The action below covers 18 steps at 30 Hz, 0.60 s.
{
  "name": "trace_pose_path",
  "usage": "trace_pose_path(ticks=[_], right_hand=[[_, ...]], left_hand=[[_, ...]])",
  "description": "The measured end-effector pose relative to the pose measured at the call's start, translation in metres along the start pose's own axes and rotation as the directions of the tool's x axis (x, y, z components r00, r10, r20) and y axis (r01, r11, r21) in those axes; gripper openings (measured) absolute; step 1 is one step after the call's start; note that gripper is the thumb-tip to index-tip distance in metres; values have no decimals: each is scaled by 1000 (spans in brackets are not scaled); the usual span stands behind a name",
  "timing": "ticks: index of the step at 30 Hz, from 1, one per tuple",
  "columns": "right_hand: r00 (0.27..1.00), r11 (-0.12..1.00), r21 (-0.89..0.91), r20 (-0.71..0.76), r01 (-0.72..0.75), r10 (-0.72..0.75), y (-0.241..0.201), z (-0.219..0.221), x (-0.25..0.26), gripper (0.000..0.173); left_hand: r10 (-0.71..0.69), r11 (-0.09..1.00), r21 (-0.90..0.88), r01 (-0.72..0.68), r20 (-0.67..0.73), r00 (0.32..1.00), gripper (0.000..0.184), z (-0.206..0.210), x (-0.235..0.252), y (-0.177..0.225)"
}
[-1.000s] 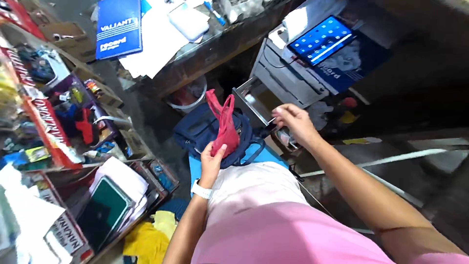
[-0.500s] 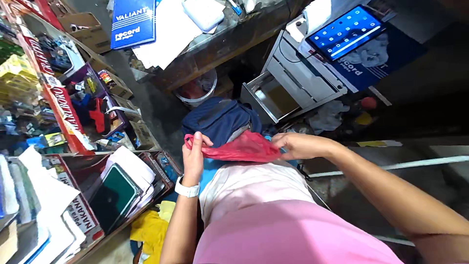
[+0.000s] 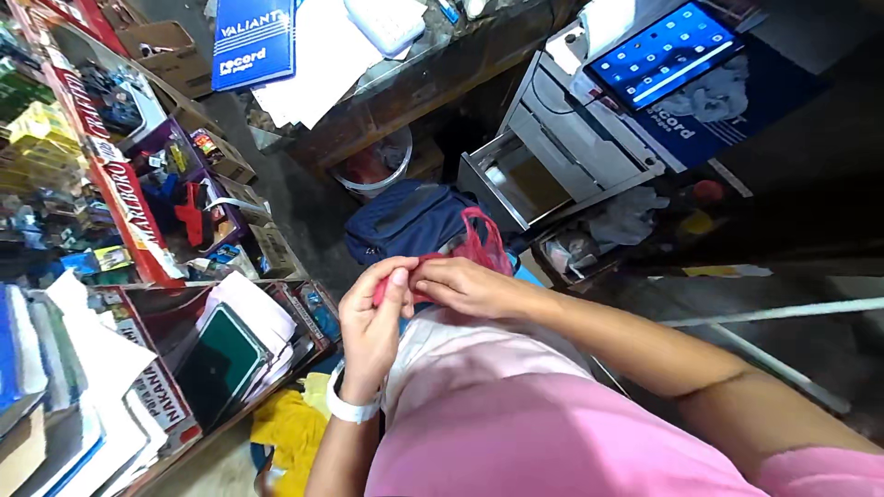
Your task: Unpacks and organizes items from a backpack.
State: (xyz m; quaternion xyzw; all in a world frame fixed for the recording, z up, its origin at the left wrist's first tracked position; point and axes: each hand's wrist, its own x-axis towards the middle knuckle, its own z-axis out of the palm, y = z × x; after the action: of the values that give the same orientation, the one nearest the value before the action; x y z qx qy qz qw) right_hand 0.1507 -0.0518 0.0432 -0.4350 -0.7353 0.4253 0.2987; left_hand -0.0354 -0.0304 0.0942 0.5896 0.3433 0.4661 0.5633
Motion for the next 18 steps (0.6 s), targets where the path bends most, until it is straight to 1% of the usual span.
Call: trace_pose_path(ticks=[1,2,3,4,5,6,7,8,9,10,11,12,13,14,15,16,17,18], right_hand=[[972,976,-86,113,-198,207,9,1,-2,38],[888,903,-186,187,-388,420,18,2,-6,40],[802,813,-264,179,-518,569,28,2,-13,40],[778,761,-296,87,-577,623,39,1,-23,39],[791,745,-315,-31,-588,611,53,0,-32,37],[777,725,-328,-48,-606,627,61,-5,-36,39],[765,708,-351,-37,-613,643,64,-9,-37,41],[753,697,-363,-22,-619,657,61,-13,-35,43],[748,692,-382,1,-613,663,57,-15,-31,45],[747,688,-413,28,-596,664,58,-14,-27,50],[753,692,-441,52,-572,656,63,-12,-24,54],[756,698,-451,75,-557,651,66,-11,-21,56],[745,702,-444,108,-557,658,66,-13,-17,56],[726,704,-423,141,-571,673,61,-17,-12,52],[691,698,-394,187,-598,698,53,-23,-8,45],[664,691,-360,217,-627,716,46,-29,-3,40],[671,697,-359,217,-621,709,52,-31,1,39],[686,713,-379,230,-590,691,64,-31,4,41]], left_hand=[[-41,995,-96,41,1,999,21,-2,-1,3],[-55,989,-136,55,8,998,22,-6,-2,6],[-51,990,-133,50,-5,999,23,-11,-2,9],[-47,994,-96,43,-44,998,22,-16,-1,11],[-51,998,-38,47,-107,993,22,-23,0,11],[-53,997,41,61,-180,982,21,-29,3,7],[-48,982,163,91,-254,966,20,-35,7,-2],[-32,932,332,145,-323,946,18,-41,12,-14],[-18,824,518,228,-379,925,18,-45,18,-25],[-12,680,669,301,-400,916,26,-43,23,-33],[-22,556,769,315,-366,930,40,-38,27,-38],[12,478,847,232,-271,963,49,-28,27,-44],[89,428,902,61,-110,990,49,-12,22,-50],[198,402,898,-178,105,974,38,7,13,-56],[268,385,817,-429,345,899,22,26,6,-62],[241,384,687,-617,571,785,11,43,6,-69],[101,436,591,-678,717,690,12,55,11,-78],[-113,485,614,-622,750,652,15,62,18,-90]])
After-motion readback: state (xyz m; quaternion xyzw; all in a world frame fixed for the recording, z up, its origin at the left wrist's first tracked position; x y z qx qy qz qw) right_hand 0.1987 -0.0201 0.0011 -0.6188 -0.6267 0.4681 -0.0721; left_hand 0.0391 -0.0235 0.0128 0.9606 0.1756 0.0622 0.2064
